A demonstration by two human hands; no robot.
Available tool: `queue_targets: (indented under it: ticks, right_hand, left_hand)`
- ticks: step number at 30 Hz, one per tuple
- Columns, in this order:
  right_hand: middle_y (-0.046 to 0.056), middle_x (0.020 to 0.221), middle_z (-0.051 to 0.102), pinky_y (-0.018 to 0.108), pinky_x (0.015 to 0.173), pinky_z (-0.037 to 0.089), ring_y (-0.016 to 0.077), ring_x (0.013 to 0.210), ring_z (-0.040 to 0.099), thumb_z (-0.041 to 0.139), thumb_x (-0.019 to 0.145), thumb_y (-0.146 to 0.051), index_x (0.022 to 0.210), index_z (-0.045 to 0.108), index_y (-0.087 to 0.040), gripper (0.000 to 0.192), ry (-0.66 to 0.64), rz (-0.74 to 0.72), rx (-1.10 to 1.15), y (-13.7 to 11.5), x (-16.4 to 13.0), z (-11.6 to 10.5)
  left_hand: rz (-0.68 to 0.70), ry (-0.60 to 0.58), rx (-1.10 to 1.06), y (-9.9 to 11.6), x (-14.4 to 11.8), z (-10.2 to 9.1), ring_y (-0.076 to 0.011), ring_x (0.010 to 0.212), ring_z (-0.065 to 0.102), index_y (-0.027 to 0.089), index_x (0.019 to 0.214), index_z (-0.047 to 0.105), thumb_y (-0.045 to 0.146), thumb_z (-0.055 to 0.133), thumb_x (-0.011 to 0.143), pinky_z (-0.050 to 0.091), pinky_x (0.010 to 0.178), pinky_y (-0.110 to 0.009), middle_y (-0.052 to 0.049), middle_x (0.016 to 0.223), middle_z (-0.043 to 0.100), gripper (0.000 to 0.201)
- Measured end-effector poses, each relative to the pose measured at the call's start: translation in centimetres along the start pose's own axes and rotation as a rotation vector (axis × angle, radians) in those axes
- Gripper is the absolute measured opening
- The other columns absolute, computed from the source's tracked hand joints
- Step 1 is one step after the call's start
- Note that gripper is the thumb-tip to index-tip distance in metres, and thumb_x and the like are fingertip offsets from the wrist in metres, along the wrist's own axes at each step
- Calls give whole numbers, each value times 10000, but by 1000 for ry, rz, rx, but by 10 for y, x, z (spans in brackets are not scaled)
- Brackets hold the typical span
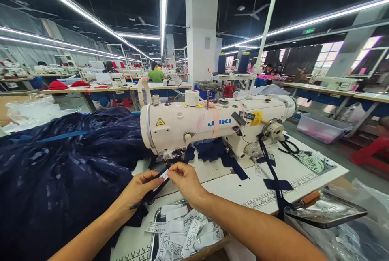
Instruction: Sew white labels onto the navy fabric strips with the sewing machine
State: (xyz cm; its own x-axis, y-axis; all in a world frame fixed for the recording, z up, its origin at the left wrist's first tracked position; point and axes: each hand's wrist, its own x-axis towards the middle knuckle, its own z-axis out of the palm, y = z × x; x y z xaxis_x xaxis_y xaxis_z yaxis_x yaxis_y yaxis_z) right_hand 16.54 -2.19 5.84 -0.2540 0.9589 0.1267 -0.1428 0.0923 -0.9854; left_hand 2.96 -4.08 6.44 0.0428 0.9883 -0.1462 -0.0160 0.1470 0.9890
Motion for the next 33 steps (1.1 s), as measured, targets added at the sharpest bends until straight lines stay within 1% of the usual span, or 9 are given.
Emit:
queue_targets:
  ticks: [4,8,13,15,17,23,26,28,33]
  right_hand:
    - [-43,567,479,230,556,356,97,557,436,576,672,-363,644,543,-172,196,-118,-63,-112,6,-3,-14]
    - [8,731,577,257,652,386,141,713,524,574,738,-255,778,590,-166,99,-193,-297,-636,1,3,-60]
    - [65,838,590,320,718,353,190,797,497,497,787,-90,784,602,-157,124,-59,-566,-1497,-8,28,-111]
    - [69,812,585,333,709,347,198,778,486,472,814,-106,754,600,-165,153,-108,-636,-1684,-6,37,-112]
    - [78,793,577,356,723,339,212,777,478,452,823,-108,728,598,-170,185,-161,-697,-1810,0,43,-104]
    - [110,790,588,393,797,319,232,778,491,431,797,-67,756,621,-145,210,-101,-668,-1920,11,51,-89]
    - [91,745,589,372,823,319,198,725,502,401,807,-57,763,616,-144,236,56,-630,-1793,7,44,-93]
    - [83,776,593,363,843,313,184,739,499,376,830,-69,768,606,-146,250,62,-753,-1657,4,35,-90]
    - [83,826,589,324,728,346,173,754,469,316,885,-116,836,587,-153,278,-456,-1113,-1472,6,20,-68]
  left_hand:
    - [-1,-40,87,1,-2,-3,-72,458,399,162,586,641,419,729,476,300,438,-187,40,497,512,293]
    - [135,-145,347,9,-5,-19,-96,486,436,159,550,633,463,662,572,341,470,-207,17,513,517,306]
    - [984,70,1109,18,7,-25,-143,569,490,173,724,634,234,411,824,381,563,-269,-37,670,575,252]
    - [1277,71,1410,15,19,-14,-148,555,474,148,723,602,84,331,823,367,565,-288,-53,679,567,295]
    - [1417,-2,1572,7,32,-3,-146,529,464,134,679,568,10,315,793,356,554,-292,-53,649,552,304]
    - [1350,-135,1725,-20,41,-5,-149,507,463,137,604,521,30,399,772,310,539,-298,-31,550,535,234]
    - [1374,-150,1793,-23,33,-16,-152,522,468,122,646,552,42,424,769,309,560,-305,-32,561,552,194]
    - [1380,-146,1813,-23,30,-19,-151,527,471,116,663,561,50,434,777,312,573,-306,-30,570,559,183]
    - [1363,-142,1804,-24,28,-16,-149,531,477,130,624,540,59,420,807,303,570,-306,-28,575,565,230]
